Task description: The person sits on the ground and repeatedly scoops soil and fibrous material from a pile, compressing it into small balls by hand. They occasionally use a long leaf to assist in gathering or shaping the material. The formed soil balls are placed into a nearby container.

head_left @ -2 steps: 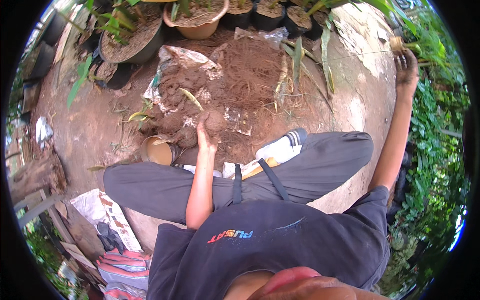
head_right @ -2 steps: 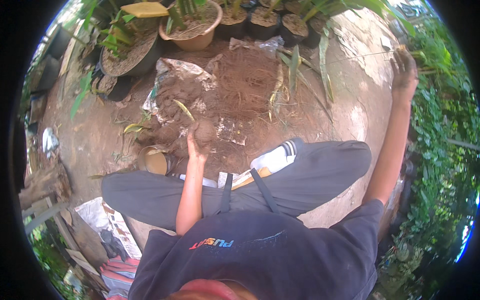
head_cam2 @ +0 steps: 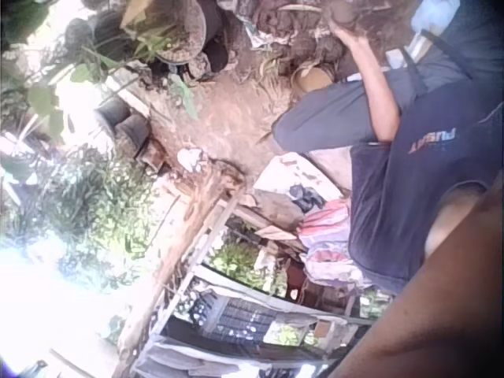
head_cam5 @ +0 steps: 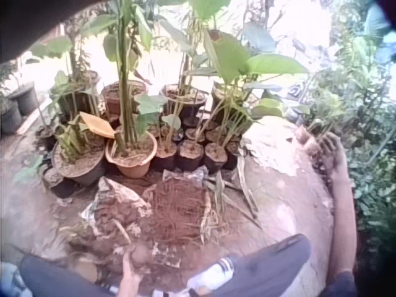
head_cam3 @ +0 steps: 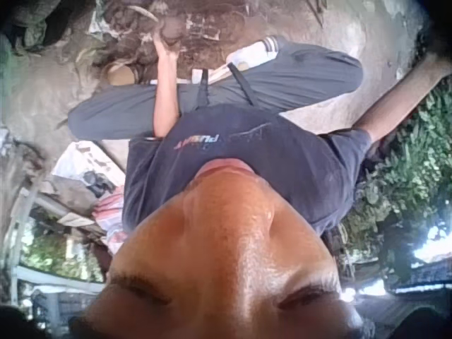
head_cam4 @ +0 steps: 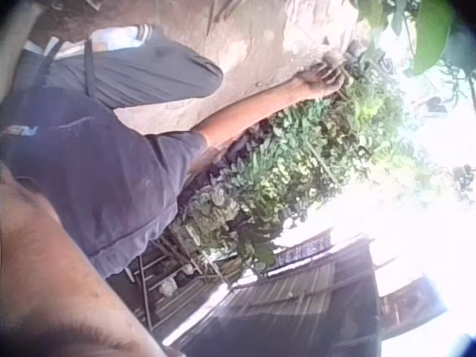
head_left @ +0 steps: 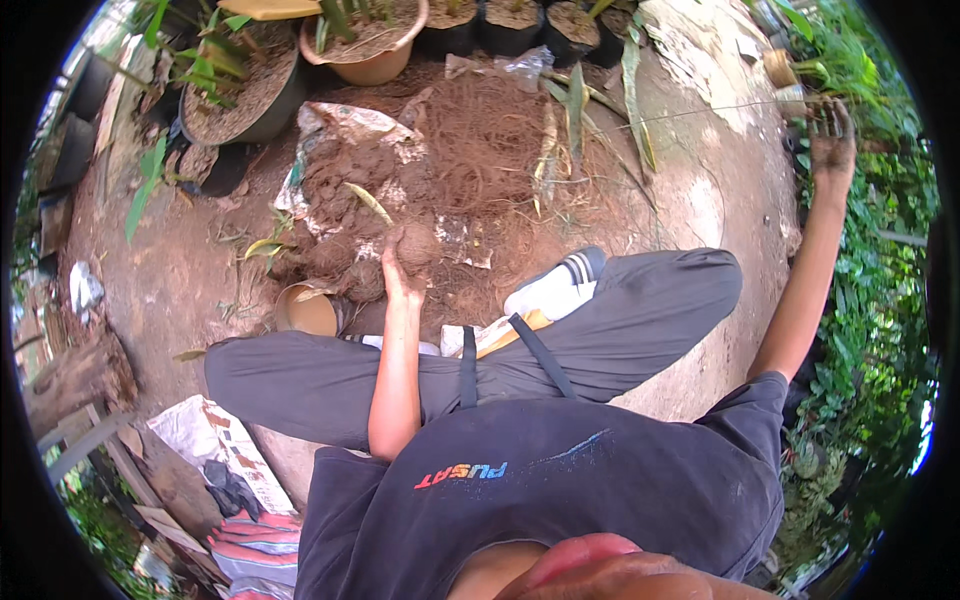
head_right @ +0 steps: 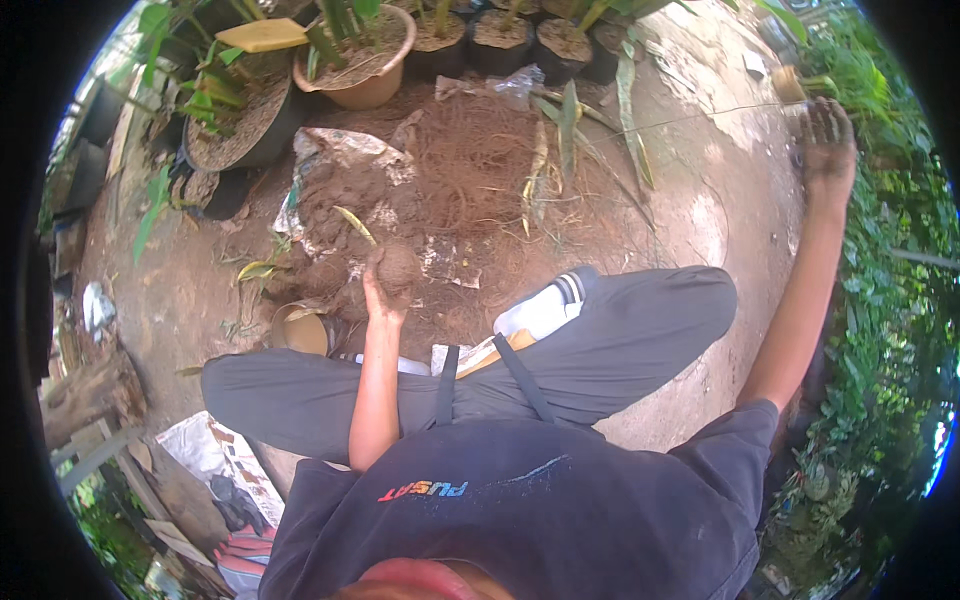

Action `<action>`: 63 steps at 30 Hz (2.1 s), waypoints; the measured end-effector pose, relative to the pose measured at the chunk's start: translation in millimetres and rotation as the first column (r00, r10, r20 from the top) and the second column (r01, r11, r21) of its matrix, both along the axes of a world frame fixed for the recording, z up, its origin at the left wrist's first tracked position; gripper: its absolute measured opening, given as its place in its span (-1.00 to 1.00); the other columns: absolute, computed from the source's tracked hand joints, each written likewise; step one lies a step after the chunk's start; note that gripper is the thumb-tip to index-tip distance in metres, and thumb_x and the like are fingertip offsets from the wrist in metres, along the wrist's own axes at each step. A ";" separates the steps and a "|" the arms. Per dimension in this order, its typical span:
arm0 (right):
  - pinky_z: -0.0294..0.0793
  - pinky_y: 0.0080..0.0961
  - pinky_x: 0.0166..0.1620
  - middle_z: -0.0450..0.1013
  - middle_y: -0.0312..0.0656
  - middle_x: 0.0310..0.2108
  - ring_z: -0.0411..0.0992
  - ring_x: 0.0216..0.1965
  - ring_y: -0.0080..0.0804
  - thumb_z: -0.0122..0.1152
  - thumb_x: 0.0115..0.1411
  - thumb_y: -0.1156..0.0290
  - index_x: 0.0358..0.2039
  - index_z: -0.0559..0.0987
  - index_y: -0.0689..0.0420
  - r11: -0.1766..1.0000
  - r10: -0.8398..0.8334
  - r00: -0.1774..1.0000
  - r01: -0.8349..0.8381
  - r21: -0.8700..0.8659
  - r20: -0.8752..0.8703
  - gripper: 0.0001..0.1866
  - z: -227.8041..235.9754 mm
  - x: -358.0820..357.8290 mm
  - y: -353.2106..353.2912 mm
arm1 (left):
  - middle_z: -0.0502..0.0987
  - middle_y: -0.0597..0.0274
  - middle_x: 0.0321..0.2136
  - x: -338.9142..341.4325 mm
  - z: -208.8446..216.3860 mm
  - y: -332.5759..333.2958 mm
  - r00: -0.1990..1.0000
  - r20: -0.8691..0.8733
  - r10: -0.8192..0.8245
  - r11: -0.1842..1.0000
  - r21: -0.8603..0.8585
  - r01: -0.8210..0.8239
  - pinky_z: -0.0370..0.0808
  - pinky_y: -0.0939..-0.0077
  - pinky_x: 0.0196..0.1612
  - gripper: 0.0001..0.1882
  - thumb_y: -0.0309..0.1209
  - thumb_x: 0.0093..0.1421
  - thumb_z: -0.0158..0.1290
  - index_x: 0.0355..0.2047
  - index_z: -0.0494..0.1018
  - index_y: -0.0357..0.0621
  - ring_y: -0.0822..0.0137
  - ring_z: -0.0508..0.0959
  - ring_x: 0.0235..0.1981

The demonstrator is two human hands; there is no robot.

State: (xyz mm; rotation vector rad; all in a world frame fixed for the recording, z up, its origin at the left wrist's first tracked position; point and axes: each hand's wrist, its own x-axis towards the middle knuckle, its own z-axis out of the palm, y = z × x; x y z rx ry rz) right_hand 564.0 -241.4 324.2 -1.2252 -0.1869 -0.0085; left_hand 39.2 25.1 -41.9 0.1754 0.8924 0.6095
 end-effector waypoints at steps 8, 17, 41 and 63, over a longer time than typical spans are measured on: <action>0.39 -0.17 0.11 0.45 -0.05 -0.07 0.43 -0.07 -0.12 0.03 0.24 0.25 -0.04 0.49 0.24 0.845 -0.469 0.863 0.501 -0.189 0.191 -0.62 12.4 114.7 -216.1 | 0.50 0.25 -0.18 7.0 6.9 -2.1 0.999 0.003 -0.037 0.999 -0.010 0.037 0.49 0.19 -0.13 -0.57 -0.15 0.08 0.15 -0.08 0.40 -0.04 0.26 0.51 -0.16; 0.41 -0.52 -0.25 0.54 -0.32 -0.24 0.44 -0.29 -0.43 0.35 0.02 0.15 -0.13 0.61 0.01 -0.140 -0.117 0.895 -0.445 -0.885 -0.431 -0.60 -105.0 24.5 -254.1 | 0.49 0.27 -0.18 3.8 16.6 -8.8 0.997 -0.034 -0.067 0.998 0.007 0.067 0.47 0.21 -0.16 -0.55 -0.11 0.03 0.19 -0.11 0.41 0.02 0.26 0.50 -0.16; 0.45 -0.15 -0.04 0.53 0.09 -0.18 0.49 -0.10 0.01 0.29 -0.10 -0.25 -0.26 0.61 0.25 -0.103 0.459 0.824 -0.321 -0.942 -0.331 -0.28 -365.2 -240.6 234.8 | 0.51 0.24 -0.21 -12.8 3.1 -30.4 0.996 -0.087 -0.032 0.997 0.071 0.038 0.53 0.32 -0.19 -0.60 -0.23 0.10 0.13 -0.06 0.41 -0.07 0.29 0.54 -0.20; 0.34 -0.30 0.09 0.47 0.07 -0.06 0.42 0.03 -0.05 0.32 -0.04 0.33 -0.02 0.40 0.22 0.233 0.851 0.522 -0.290 -0.928 0.051 -0.44 -209.5 -199.0 267.6 | 0.47 0.25 -0.14 -64.4 12.0 -21.7 0.984 -0.054 0.169 0.981 0.101 -0.163 0.46 0.21 -0.09 -0.59 -0.20 0.10 0.11 -0.04 0.39 -0.01 0.26 0.49 -0.11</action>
